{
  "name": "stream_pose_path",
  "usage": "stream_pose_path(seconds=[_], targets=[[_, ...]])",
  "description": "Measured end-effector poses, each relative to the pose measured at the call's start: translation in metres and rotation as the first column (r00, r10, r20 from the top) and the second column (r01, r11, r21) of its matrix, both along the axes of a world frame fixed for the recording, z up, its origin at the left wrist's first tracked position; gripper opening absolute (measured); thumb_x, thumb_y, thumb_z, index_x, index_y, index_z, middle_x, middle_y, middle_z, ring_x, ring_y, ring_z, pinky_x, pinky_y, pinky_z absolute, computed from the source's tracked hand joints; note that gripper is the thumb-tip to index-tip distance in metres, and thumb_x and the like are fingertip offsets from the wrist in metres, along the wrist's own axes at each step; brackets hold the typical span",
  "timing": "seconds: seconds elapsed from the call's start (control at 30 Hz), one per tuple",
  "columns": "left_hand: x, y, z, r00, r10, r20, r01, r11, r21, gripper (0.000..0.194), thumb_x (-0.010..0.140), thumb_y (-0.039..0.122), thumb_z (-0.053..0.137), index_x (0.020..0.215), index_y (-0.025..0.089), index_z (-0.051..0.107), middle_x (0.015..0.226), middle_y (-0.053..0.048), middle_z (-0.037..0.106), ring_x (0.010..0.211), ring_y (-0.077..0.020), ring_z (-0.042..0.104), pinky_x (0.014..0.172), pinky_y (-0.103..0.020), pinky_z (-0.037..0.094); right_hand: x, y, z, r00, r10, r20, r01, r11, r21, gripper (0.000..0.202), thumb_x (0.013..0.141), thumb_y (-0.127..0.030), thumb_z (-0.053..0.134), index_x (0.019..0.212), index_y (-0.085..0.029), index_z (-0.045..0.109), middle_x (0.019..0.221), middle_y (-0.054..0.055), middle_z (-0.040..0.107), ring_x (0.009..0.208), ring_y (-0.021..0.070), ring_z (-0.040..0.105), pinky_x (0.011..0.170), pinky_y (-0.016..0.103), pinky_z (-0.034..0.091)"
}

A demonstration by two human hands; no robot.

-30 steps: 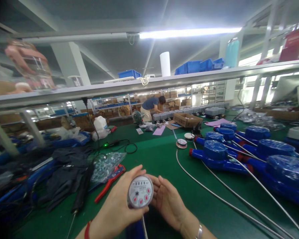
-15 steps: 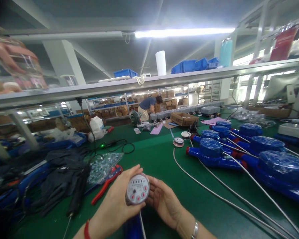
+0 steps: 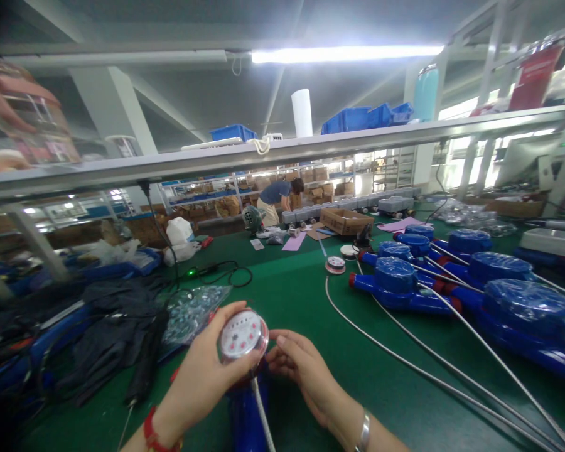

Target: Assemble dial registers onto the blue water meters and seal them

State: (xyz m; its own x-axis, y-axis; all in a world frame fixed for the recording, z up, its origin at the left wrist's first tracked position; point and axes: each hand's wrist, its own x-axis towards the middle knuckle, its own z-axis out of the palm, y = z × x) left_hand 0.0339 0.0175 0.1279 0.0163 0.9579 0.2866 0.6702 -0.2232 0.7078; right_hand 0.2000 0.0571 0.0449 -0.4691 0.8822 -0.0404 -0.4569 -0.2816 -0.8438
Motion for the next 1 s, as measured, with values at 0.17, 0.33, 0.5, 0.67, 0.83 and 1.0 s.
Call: stream_pose_path(seconds=[0.17,0.33,0.5,0.67,0.83,1.0], targets=[[-0.019,0.012,0.013,0.980,0.119,0.161,-0.100,0.988,-0.120,0.058,0.075,0.039,0.066,0.124,0.016,0.046,0.120,-0.009,0.060,0.105,-0.0242,0.060,0.091,-0.037,0.048,-0.001,0.005,-0.004,0.966,-0.154,0.206,0.159,0.987,-0.006,0.031,0.075,-0.040,0.066,0.095,-0.016,0.065,0.075,0.002,0.063,0.071,0.0154,0.055,0.071,0.030,0.042],[-0.021,0.012,0.010,0.999,0.022,0.048,-0.009,0.968,-0.251,0.049,0.070,0.033,0.066,0.115,0.017,0.052,0.108,-0.006,0.067,0.096,-0.0233,0.064,0.085,-0.034,0.050,-0.001,0.004,-0.004,0.969,-0.144,0.203,0.146,0.989,0.004,0.030,0.073,-0.039,0.066,0.093,-0.017,0.065,0.076,0.002,0.063,0.071,0.0158,0.055,0.072,0.031,0.041],[-0.013,0.006,0.003,0.979,-0.022,-0.203,-0.030,0.968,-0.248,0.051,0.068,0.038,0.068,0.114,0.020,0.052,0.103,-0.004,0.065,0.089,-0.0227,0.063,0.076,-0.030,0.047,-0.002,0.005,-0.007,0.964,-0.140,0.228,0.137,0.990,0.029,0.028,0.076,-0.035,0.061,0.097,-0.016,0.063,0.076,0.002,0.062,0.070,0.0148,0.054,0.071,0.031,0.041],[-0.005,0.003,-0.002,0.946,0.055,-0.321,-0.121,0.975,-0.189,0.050,0.076,0.043,0.061,0.119,0.020,0.048,0.108,-0.007,0.063,0.095,-0.0251,0.062,0.078,-0.031,0.044,-0.005,0.006,-0.014,0.953,-0.138,0.270,0.113,0.988,0.108,0.029,0.078,-0.037,0.057,0.097,-0.015,0.061,0.076,0.003,0.063,0.070,0.0159,0.054,0.071,0.032,0.042],[0.000,-0.001,-0.003,0.880,0.089,-0.466,-0.181,0.971,-0.155,0.051,0.080,0.048,0.053,0.122,0.019,0.047,0.113,-0.012,0.062,0.096,-0.0307,0.063,0.077,-0.036,0.045,-0.011,0.001,-0.018,0.910,-0.189,0.369,0.061,0.941,0.331,0.023,0.083,-0.033,0.053,0.096,-0.016,0.059,0.078,0.004,0.061,0.077,0.0205,0.057,0.070,0.034,0.044],[-0.013,0.004,-0.003,0.901,-0.022,-0.433,-0.058,0.984,-0.170,0.054,0.078,0.044,0.058,0.126,0.022,0.047,0.116,-0.009,0.060,0.102,-0.0263,0.059,0.086,-0.033,0.043,-0.012,-0.011,-0.010,0.807,-0.340,0.483,0.009,0.824,0.566,0.022,0.083,-0.018,0.052,0.103,-0.020,0.058,0.098,0.004,0.060,0.092,0.0194,0.057,0.079,0.031,0.046]])
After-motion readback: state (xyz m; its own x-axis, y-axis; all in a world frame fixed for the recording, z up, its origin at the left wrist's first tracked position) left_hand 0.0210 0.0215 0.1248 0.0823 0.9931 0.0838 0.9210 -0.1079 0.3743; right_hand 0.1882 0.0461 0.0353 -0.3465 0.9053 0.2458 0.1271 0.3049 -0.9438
